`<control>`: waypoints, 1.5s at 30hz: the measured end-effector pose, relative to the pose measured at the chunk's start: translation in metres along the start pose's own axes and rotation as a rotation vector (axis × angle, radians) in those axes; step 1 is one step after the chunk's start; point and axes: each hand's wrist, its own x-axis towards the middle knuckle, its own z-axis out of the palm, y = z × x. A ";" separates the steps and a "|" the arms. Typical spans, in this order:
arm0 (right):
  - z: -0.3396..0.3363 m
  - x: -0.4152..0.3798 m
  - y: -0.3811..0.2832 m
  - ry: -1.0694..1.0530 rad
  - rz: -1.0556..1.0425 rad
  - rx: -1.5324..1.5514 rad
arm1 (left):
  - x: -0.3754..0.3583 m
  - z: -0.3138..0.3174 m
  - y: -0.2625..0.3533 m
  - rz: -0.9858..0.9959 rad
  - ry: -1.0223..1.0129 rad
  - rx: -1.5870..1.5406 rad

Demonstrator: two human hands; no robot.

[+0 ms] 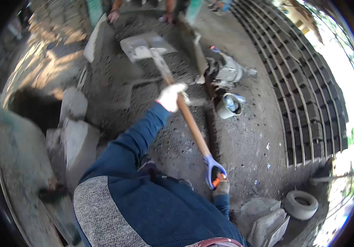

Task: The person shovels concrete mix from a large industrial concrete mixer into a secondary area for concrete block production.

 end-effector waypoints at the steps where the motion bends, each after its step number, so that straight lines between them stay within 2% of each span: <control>1: -0.069 0.036 0.022 0.066 0.108 0.044 | -0.029 -0.004 -0.032 -0.159 -0.059 -0.086; 2: -0.124 0.067 0.041 -0.057 0.205 0.151 | -0.064 -0.005 -0.065 -0.207 -0.149 -0.070; 3: -0.221 0.180 0.103 -0.213 0.078 -0.553 | -0.099 -0.004 -0.093 -0.250 -0.239 -0.048; 4: -0.224 0.139 0.080 -0.050 0.295 -0.379 | -0.135 -0.002 -0.118 -0.255 -0.188 -0.044; 6: -0.250 0.104 0.053 0.123 0.282 -0.529 | -0.185 -0.009 -0.157 -0.260 -0.068 -0.066; 7: -0.295 0.108 0.057 0.101 0.047 -0.846 | -0.207 -0.020 -0.179 -0.259 0.007 -0.103; 9: -0.327 0.119 0.038 0.074 -0.019 -0.970 | -0.241 -0.042 -0.209 -0.183 0.224 -0.291; 11: -0.284 0.125 -0.006 0.137 0.350 -0.614 | -0.261 -0.076 -0.242 -0.078 0.536 -0.426; 12: -0.261 0.133 -0.018 0.155 0.266 -0.657 | -0.273 -0.087 -0.254 0.007 0.616 -0.441; 14: -0.219 0.156 -0.062 0.014 0.266 -0.831 | -0.300 -0.117 -0.278 0.124 0.640 -0.533; 16: -0.125 0.135 -0.087 -0.009 -0.185 -0.695 | -0.326 -0.126 -0.285 0.238 0.697 -0.619; 18: -0.032 0.058 -0.133 -0.373 -0.241 -0.771 | -0.373 -0.100 -0.267 0.146 0.808 -0.577; 19: 0.002 0.024 -0.136 -0.499 -0.427 -0.838 | -0.399 -0.093 -0.257 0.097 0.857 -0.552; 20: 0.035 -0.011 -0.132 -0.626 -0.623 -0.885 | -0.418 -0.132 -0.266 0.084 0.882 -0.502; 21: 0.056 -0.041 -0.122 -0.751 -0.823 -0.918 | -0.457 -0.222 -0.285 0.225 0.278 -0.599; 23: 0.081 -0.091 -0.089 -0.888 -0.901 -0.893 | -0.522 -0.250 -0.257 0.608 0.276 -0.898; 25: 0.085 -0.108 -0.046 -0.929 -0.966 -0.991 | -0.623 -0.190 -0.192 0.998 1.618 -0.455; 26: 0.087 -0.116 -0.023 -0.920 -0.931 -1.067 | -0.666 -0.142 -0.167 1.122 1.643 -0.444; 27: 0.088 -0.126 -0.001 -0.906 -0.895 -1.143 | -0.705 -0.115 -0.149 1.243 1.667 -0.429; 28: 0.086 -0.135 0.020 -0.853 -0.945 -1.299 | -0.750 -0.178 -0.146 1.522 1.539 -0.323; 29: 0.087 -0.150 0.037 -0.794 -0.998 -1.446 | -0.782 -0.180 -0.131 1.793 1.388 -0.198; 30: 0.088 -0.166 0.050 -0.796 -0.945 -1.496 | -0.806 -0.181 -0.122 1.762 1.226 -0.411; 31: 0.084 -0.158 0.076 -0.745 -0.937 -1.520 | -0.845 -0.259 -0.124 1.812 1.087 -0.416; 33: 0.087 -0.190 0.082 -0.825 -1.056 -1.533 | -0.871 -0.262 -0.104 1.539 1.268 -0.511; 34: 0.088 -0.200 0.090 -0.832 -1.093 -1.540 | -0.862 -0.191 -0.087 1.423 1.369 -0.599; 35: 0.092 -0.207 0.096 -0.834 -1.130 -1.548 | -0.874 -0.218 -0.089 1.367 1.353 -0.575; 38: 0.105 -0.227 0.114 -0.793 -1.254 -1.586 | -0.905 -0.207 -0.088 1.361 1.195 -0.506; 39: 0.108 -0.233 0.119 -0.770 -1.293 -1.602 | -0.932 -0.276 -0.099 1.387 1.049 -0.347; 42: 0.114 -0.266 0.128 -0.796 -1.397 -1.582 | -0.950 -0.200 -0.061 1.308 1.077 -0.634; 43: 0.116 -0.277 0.130 -0.819 -1.420 -1.576 | -0.954 -0.207 -0.058 1.224 1.033 -0.611; 45: 0.119 -0.291 0.142 -0.806 -1.419 -1.630 | -0.948 -0.210 -0.062 1.387 1.037 -0.445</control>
